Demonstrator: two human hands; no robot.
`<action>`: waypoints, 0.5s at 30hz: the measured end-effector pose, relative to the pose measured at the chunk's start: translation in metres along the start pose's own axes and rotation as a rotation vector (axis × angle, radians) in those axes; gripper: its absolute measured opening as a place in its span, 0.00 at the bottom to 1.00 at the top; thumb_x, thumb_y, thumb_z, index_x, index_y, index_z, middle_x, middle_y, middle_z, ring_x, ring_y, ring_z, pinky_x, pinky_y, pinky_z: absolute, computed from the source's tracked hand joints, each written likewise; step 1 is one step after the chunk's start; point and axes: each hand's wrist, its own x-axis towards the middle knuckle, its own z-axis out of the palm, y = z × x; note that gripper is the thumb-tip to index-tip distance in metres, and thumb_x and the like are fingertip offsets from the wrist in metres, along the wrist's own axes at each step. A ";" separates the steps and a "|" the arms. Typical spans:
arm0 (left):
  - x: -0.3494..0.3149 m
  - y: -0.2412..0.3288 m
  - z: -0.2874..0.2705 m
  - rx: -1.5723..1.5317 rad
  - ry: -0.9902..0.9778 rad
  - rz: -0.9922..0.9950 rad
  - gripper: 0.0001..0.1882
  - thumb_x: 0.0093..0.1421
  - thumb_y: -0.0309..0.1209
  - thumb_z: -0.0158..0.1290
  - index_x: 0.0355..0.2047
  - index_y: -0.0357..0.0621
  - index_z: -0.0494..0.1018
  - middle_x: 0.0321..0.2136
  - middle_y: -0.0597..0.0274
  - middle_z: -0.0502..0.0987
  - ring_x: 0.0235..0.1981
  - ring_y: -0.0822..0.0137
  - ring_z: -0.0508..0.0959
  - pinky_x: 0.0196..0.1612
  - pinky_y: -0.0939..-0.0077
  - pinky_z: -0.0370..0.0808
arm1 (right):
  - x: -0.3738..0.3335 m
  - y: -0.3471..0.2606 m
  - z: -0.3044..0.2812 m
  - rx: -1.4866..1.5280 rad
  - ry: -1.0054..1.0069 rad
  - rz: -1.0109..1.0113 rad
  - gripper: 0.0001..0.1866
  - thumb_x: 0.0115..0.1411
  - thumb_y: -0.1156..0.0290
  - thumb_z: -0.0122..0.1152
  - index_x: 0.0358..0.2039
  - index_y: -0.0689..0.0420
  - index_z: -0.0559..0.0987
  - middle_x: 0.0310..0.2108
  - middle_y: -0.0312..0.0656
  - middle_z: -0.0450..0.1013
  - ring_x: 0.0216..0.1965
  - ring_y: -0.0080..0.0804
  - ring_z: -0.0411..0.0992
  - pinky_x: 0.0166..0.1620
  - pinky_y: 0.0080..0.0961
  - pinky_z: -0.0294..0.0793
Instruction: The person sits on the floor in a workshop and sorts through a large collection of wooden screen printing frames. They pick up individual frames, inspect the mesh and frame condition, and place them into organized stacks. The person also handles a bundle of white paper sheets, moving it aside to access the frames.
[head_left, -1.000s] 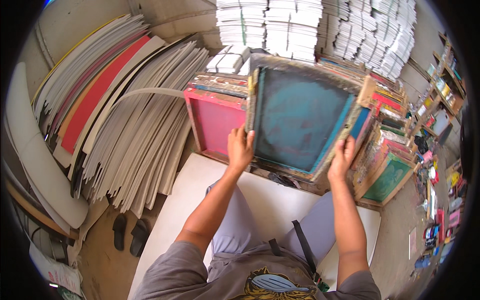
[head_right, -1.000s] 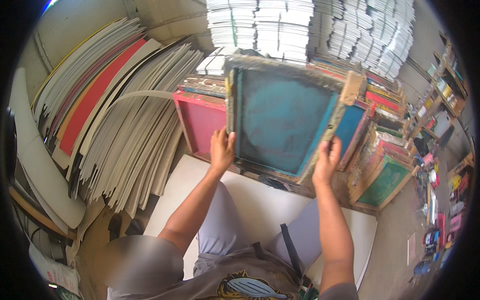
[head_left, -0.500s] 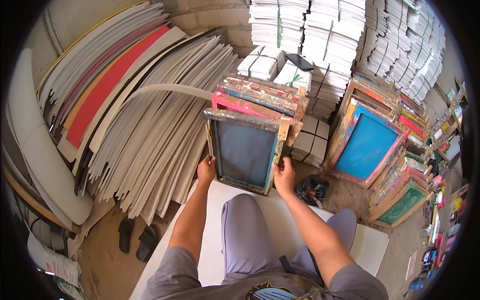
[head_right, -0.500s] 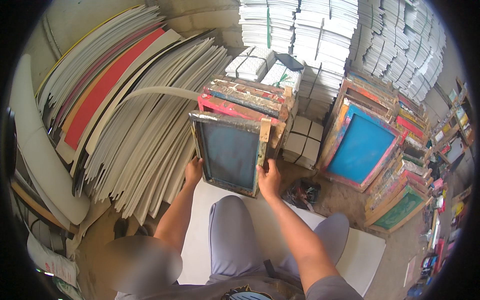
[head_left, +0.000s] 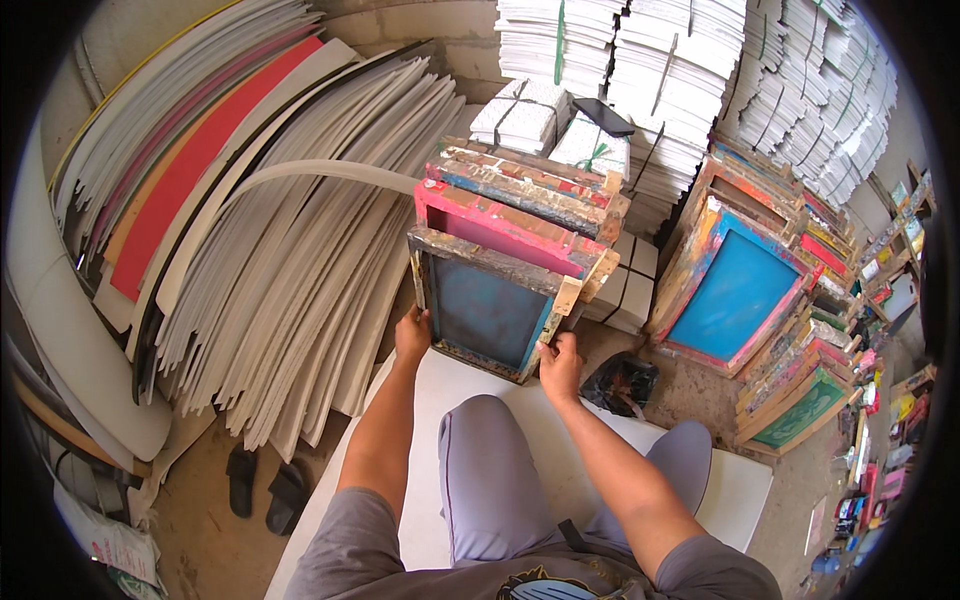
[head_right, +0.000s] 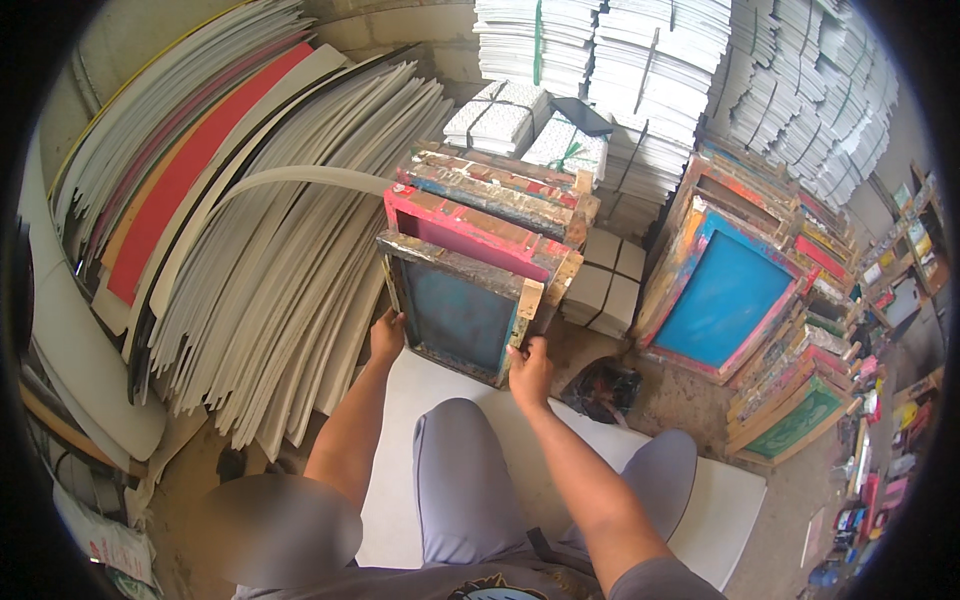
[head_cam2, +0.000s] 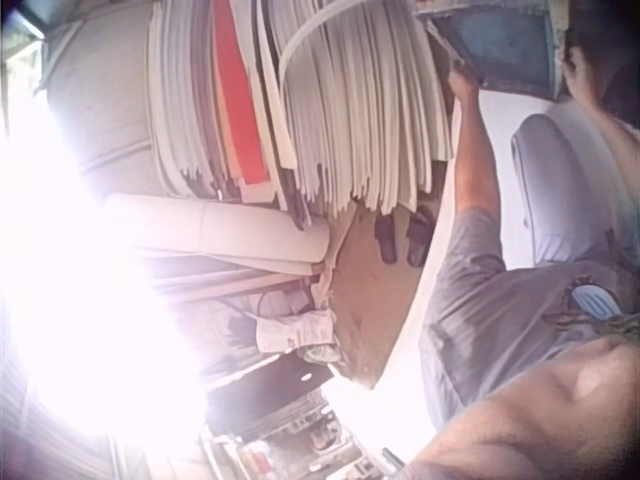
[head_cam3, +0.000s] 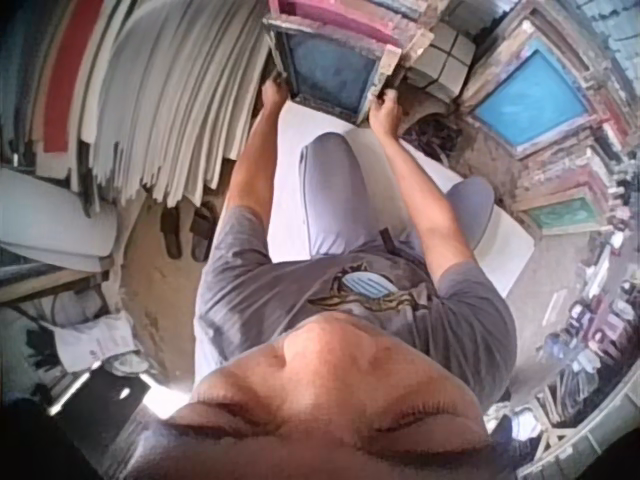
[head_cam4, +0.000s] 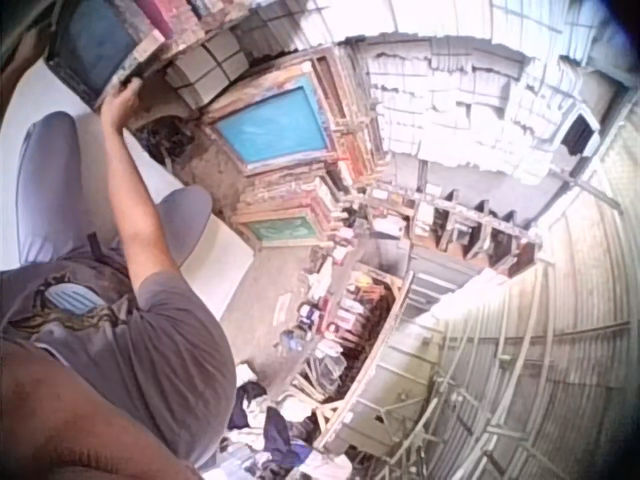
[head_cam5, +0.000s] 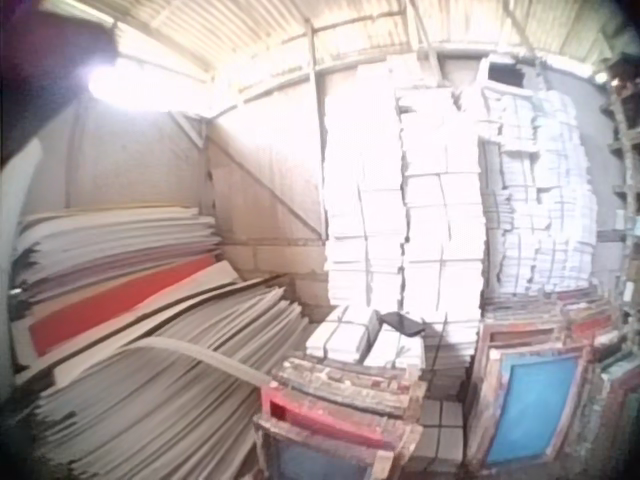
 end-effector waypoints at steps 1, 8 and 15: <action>-0.001 0.000 0.002 -0.013 0.013 -0.008 0.19 0.69 0.42 0.52 0.54 0.45 0.76 0.39 0.38 0.81 0.46 0.40 0.81 0.46 0.51 0.75 | -0.002 0.000 0.000 -0.014 0.010 -0.002 0.17 0.59 0.69 0.71 0.40 0.60 0.72 0.29 0.49 0.78 0.32 0.46 0.79 0.38 0.40 0.75; 0.001 0.015 0.003 -0.022 -0.041 0.006 0.22 0.69 0.41 0.52 0.55 0.37 0.74 0.38 0.35 0.81 0.44 0.36 0.80 0.46 0.49 0.76 | 0.001 -0.006 -0.003 -0.034 0.034 0.093 0.15 0.59 0.67 0.71 0.36 0.63 0.75 0.29 0.51 0.78 0.32 0.47 0.80 0.37 0.40 0.75; -0.010 0.012 0.014 -0.087 0.087 0.066 0.26 0.66 0.36 0.57 0.58 0.30 0.69 0.54 0.32 0.74 0.56 0.38 0.75 0.56 0.50 0.71 | 0.003 -0.007 -0.008 -0.062 -0.011 0.119 0.16 0.60 0.65 0.71 0.37 0.65 0.78 0.29 0.53 0.80 0.33 0.47 0.81 0.38 0.38 0.77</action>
